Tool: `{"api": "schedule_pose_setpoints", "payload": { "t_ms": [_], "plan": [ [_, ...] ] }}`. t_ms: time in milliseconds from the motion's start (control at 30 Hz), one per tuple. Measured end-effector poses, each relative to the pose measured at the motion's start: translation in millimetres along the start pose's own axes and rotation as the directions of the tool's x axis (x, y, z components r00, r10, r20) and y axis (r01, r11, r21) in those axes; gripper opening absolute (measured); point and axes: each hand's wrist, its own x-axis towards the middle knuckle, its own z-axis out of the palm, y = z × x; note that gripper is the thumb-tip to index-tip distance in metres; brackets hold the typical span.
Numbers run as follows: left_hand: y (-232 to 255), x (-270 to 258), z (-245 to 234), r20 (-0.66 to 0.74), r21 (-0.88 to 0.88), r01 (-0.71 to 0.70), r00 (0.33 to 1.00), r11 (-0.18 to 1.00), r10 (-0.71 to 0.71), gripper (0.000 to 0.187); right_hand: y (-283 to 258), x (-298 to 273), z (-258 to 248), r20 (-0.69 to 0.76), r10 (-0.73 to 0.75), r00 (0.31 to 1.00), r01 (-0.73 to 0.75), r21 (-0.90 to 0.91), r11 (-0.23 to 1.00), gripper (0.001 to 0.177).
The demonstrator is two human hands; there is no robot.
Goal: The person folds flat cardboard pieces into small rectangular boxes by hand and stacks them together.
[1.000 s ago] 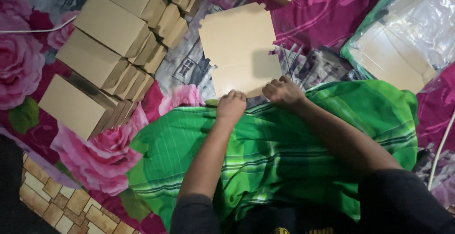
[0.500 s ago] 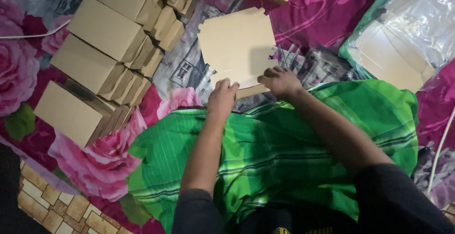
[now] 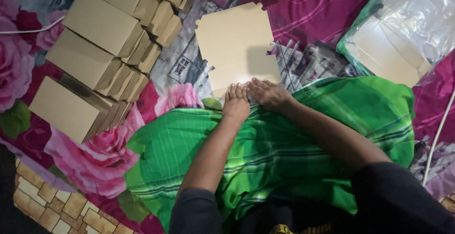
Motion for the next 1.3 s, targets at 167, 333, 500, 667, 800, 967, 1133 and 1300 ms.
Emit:
{"api": "schedule_pose_setpoints", "payload": {
  "t_ms": [167, 333, 500, 667, 800, 967, 1133, 1300],
  "plan": [
    [-28.2, -2.4, 5.9, 0.064, 0.076, 0.085, 0.994, 0.993, -0.09, 0.062, 12.4, -8.4, -13.9, 0.091, 0.046, 0.995, -0.044, -0.02, 0.999, 0.041],
    [-55.3, -31.1, -4.3, 0.148, 0.116, 0.154, 0.974, 0.981, -0.171, 0.063, 31.4, -12.7, -59.4, 0.253, 0.072, 0.965, -0.028, -0.176, 0.984, 0.035],
    [-67.3, -10.8, 9.1, 0.085, 0.096, 0.158, 0.982, 0.983, -0.167, 0.059, 36.3, -2.0, -102.0, 0.419, 0.227, 0.879, -0.16, -0.188, 0.969, 0.035],
    [-74.6, 16.6, 51.2, -0.382, 0.054, 0.045, 0.924, 0.998, -0.021, 0.045, 46.4, -9.7, -59.8, 0.275, 0.168, 0.947, -0.108, -0.22, 0.969, 0.027],
    [-66.5, 26.1, 54.4, -0.524, 0.086, -0.014, 0.85, 0.996, 0.057, 0.045, 80.6, -41.0, 68.5, -0.338, -0.021, 0.941, 0.022, 0.0, 1.0, 0.047],
    [-62.8, 25.3, 38.9, -0.42, 0.117, -0.009, 0.906, 0.993, 0.058, 0.045, 42.8, -2.9, -43.0, -0.05, 0.059, 0.997, -0.067, -0.187, 0.98, 0.022],
    [-52.5, -17.6, -20.2, -0.237, 0.071, 0.029, 0.972, 0.997, -0.012, 0.048, 37.3, 31.0, -133.4, -0.242, 0.056, 0.969, -0.11, -0.216, 0.97, 0.014],
    [-40.5, -68.7, -66.9, -0.611, 0.198, 0.058, 0.788, 0.978, 0.077, 0.032, 44.8, 42.6, -175.0, -0.203, 0.012, 0.979, -0.057, -0.217, 0.974, 0.022]
  ]
}}
